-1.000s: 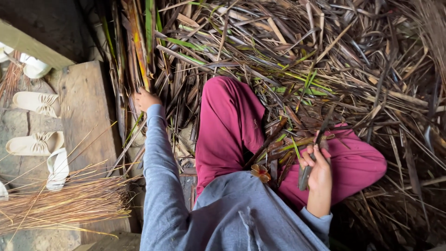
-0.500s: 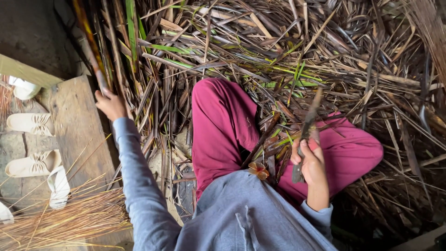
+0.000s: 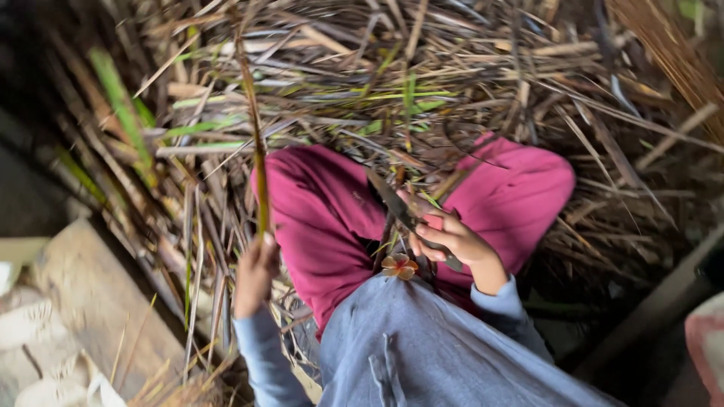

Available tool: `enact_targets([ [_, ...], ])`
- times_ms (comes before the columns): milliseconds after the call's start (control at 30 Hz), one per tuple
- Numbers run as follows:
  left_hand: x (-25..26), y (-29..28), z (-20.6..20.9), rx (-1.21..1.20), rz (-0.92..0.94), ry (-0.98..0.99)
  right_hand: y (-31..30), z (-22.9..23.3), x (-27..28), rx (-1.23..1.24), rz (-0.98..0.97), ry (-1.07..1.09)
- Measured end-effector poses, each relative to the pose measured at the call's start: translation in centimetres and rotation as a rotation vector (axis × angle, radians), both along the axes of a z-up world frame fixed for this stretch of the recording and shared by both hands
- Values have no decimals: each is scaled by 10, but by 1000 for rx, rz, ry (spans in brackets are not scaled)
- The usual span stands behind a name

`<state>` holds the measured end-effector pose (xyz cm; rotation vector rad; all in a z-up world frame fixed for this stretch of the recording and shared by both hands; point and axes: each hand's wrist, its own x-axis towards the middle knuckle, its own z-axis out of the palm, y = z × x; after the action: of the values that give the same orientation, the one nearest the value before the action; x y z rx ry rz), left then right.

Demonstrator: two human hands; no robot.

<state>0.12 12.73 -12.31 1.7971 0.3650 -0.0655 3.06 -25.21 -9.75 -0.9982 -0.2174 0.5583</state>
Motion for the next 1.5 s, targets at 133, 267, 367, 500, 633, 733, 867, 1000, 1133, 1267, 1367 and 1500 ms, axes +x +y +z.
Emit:
enact_targets([
  [133,-12,-50,10,78,-382,46,-10,21,16,-60,54,115],
  [267,-25,-39,-22,112,-494,11,-37,-10,29,239,-26,136],
  [367,-29,-24,-21,151,-597,-9,-56,-17,30,264,-127,105],
  [500,-40,17,-39,120,-632,110,-82,-18,25,201,-215,99],
  [633,-48,50,-32,168,-650,70,-99,-9,25,146,-271,86],
  [733,-58,76,-52,193,-673,3,-104,-25,26,245,-262,92],
  [867,-38,23,-2,329,-704,170,-85,-23,21,250,-259,164],
  [1000,-10,-50,29,101,-814,83,-53,-24,8,268,-239,230],
  [1133,23,-114,39,45,-784,-68,-34,-63,-4,297,-180,242],
  [1267,28,-148,37,-15,-684,-128,-9,-19,-7,290,30,177],
  [1367,26,-152,26,3,-593,-138,5,-24,-19,239,40,177],
  [1500,17,-153,29,83,-475,-136,13,-67,-29,232,25,219],
])
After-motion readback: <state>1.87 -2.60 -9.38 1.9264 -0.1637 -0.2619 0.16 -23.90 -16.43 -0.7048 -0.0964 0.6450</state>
